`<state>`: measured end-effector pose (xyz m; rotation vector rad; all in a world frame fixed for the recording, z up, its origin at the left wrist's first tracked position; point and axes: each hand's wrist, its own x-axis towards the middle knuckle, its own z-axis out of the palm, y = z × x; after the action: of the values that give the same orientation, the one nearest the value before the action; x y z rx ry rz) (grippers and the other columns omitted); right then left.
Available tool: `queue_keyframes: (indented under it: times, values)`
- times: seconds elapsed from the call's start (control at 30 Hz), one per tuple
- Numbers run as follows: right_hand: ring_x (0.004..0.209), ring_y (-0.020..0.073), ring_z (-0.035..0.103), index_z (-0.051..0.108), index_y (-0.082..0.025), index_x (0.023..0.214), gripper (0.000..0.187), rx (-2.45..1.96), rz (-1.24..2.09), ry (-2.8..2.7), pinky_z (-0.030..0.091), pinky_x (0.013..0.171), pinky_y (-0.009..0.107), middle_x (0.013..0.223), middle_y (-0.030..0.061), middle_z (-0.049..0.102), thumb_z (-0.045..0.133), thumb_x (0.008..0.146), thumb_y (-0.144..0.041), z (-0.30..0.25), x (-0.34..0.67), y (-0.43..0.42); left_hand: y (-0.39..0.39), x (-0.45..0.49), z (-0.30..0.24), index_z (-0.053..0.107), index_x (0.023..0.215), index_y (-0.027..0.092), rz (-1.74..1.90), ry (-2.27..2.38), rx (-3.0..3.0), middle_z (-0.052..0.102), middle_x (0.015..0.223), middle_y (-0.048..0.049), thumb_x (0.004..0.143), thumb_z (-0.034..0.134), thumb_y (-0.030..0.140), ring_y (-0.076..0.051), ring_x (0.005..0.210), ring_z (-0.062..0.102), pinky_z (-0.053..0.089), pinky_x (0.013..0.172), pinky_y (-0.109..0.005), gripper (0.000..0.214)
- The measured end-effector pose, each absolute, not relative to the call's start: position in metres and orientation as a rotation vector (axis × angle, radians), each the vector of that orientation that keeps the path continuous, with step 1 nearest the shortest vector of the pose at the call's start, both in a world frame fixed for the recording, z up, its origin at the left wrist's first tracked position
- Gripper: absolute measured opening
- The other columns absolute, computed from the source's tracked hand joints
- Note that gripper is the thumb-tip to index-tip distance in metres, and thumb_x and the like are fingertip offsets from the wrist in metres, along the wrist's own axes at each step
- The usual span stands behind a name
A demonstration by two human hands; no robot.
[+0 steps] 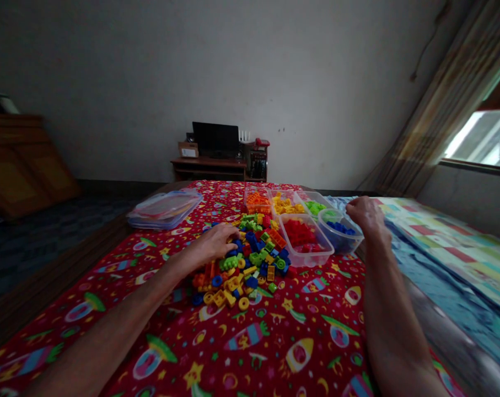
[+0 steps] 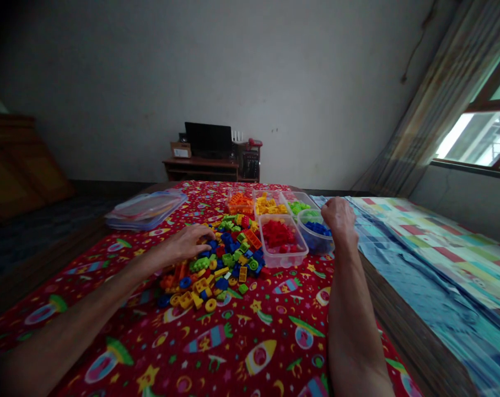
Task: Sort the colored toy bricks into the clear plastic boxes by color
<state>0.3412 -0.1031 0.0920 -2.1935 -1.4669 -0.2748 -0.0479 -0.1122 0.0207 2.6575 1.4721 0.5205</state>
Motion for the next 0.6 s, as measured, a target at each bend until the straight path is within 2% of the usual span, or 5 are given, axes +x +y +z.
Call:
queue_keyframes:
  times: [0.23, 0.4, 0.6]
  values:
    - [0.079, 0.0209, 0.061, 0.073, -0.016, 0.086, 0.030, -1.730, -0.399, -1.694, 0.042, 0.071, 0.031, 0.081, 0.0117, 0.070, 0.044, 0.084, -0.022, 0.105, 0.284, -0.110, -0.120, -0.050, 0.041, 0.066, 0.093, 0.019, 0.551, 1.500, 2.570, 0.068, 0.086, -0.0035, 0.074, 0.058, 0.033, -0.020, 0.078, 0.062, 0.049, 0.071, -0.028, 0.024]
    - [0.078, 0.0167, 0.061, 0.067, -0.018, 0.105, 0.031, -1.373, -0.202, -2.216, 0.042, 0.069, 0.027, 0.088, 0.0084, 0.071, 0.042, 0.087, -0.013, 0.078, 0.200, -0.119, -0.126, -0.054, 0.047, 0.067, 0.101, 0.020, 0.407, 1.418, 2.557, 0.069, 0.097, -0.0038, 0.074, 0.058, 0.033, -0.022, 0.089, 0.063, 0.049, 0.078, -0.029, 0.031]
    - [0.091, 0.0199, 0.061, 0.062, -0.012, 0.116, 0.035, -1.107, -0.160, -2.729, 0.044, 0.078, 0.029, 0.102, 0.0140, 0.067, 0.043, 0.087, -0.007, 0.033, 0.143, -0.137, -0.128, -0.050, 0.033, 0.067, 0.094, 0.021, 0.279, 1.329, 2.698, 0.067, 0.094, -0.0052, 0.074, 0.057, 0.020, -0.023, 0.090, 0.063, 0.049, 0.083, -0.030, 0.022]
